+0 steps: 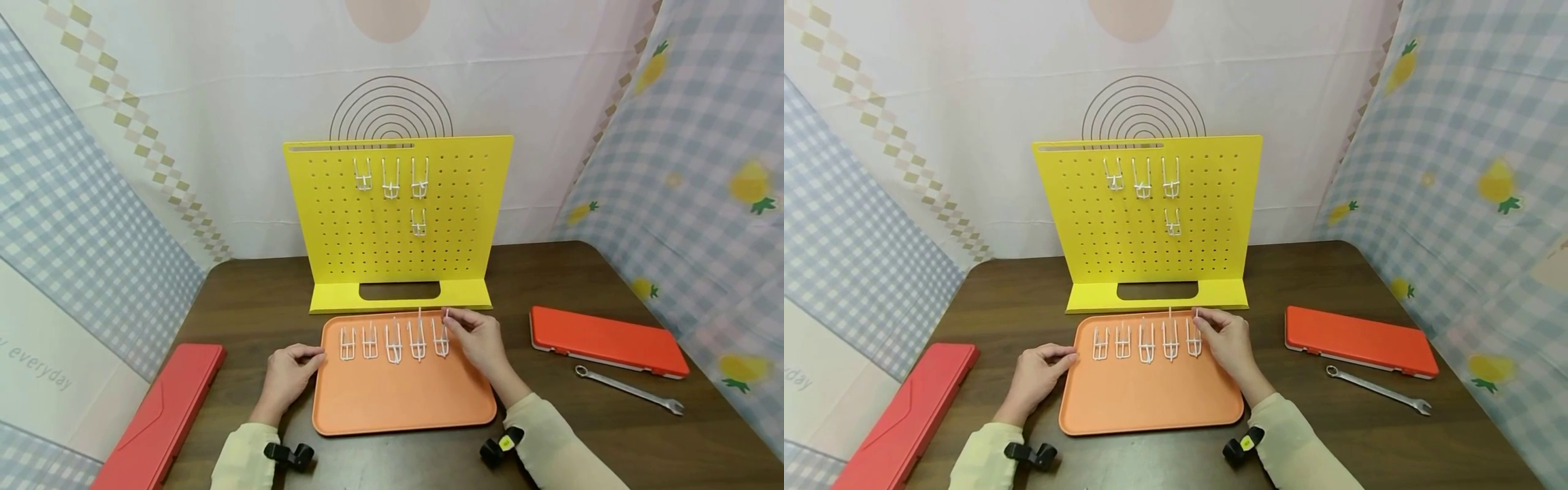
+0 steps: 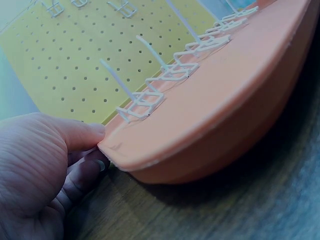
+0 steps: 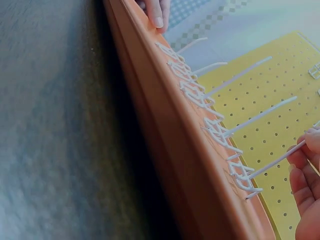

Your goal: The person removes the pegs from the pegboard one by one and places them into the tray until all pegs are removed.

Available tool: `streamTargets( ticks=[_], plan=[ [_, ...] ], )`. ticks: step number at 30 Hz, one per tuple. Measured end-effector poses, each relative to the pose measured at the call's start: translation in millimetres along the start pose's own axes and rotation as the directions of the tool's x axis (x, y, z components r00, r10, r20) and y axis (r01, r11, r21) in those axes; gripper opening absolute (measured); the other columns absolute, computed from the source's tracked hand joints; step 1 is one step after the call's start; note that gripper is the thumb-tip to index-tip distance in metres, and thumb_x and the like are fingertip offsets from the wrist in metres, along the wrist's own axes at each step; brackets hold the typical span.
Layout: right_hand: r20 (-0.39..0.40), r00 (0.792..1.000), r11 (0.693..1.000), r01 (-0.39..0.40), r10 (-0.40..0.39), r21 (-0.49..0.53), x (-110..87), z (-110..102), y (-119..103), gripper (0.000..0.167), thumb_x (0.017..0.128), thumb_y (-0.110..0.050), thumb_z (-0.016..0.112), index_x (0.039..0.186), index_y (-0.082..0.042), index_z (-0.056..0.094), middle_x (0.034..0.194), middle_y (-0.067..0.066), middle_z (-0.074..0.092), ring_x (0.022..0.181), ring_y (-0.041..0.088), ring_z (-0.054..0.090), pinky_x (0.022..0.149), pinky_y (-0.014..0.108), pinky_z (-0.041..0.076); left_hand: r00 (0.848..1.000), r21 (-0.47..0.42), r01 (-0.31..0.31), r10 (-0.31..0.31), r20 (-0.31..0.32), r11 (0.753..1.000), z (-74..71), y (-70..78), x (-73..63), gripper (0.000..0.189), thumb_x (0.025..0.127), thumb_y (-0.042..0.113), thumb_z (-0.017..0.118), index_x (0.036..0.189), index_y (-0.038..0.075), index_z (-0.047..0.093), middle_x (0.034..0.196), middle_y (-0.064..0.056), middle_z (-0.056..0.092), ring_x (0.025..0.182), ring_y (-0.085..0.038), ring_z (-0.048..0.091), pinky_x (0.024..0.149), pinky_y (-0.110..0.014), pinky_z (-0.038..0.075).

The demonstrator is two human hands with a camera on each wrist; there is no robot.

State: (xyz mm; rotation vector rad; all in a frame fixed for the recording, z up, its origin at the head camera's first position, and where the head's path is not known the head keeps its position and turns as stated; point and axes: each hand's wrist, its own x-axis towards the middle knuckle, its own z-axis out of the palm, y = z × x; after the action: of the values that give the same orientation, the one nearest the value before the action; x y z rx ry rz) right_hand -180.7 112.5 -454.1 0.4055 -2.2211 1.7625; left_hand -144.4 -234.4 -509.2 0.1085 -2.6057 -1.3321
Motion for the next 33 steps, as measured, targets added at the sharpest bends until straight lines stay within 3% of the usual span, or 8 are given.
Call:
streamTargets(
  ticks=[10,33],
  plan=[
    [0.027,0.999,0.998,0.024,-0.023,-0.055,-2.6,-1.9,-2.9,0.016,0.086,0.003,0.068,0.1,0.008,0.072,0.095,0.02,0.071,0.083,0.026,0.069,0.066,0.018,0.053,1.0,0.0,-0.009,0.009,-0.006,1.0,1.4,-1.0,0.1,0.009,0.081,0.017,0.079,0.089,0.013,0.079,0.09,-0.001,0.072,0.08,-0.014,0.066,0.065,-0.024,0.052],
    [0.072,0.997,1.0,0.009,-0.008,-0.016,-3.5,-5.7,-2.3,0.019,0.087,0.005,0.065,0.105,0.013,0.068,0.1,0.025,0.069,0.088,0.03,0.069,0.069,0.018,0.053,1.0,0.002,-0.019,0.019,-0.01,1.0,1.4,-2.7,1.0,0.008,0.081,0.017,0.079,0.089,0.013,0.079,0.089,0.0,0.072,0.08,-0.013,0.066,0.065,-0.024,0.052]
  ],
)
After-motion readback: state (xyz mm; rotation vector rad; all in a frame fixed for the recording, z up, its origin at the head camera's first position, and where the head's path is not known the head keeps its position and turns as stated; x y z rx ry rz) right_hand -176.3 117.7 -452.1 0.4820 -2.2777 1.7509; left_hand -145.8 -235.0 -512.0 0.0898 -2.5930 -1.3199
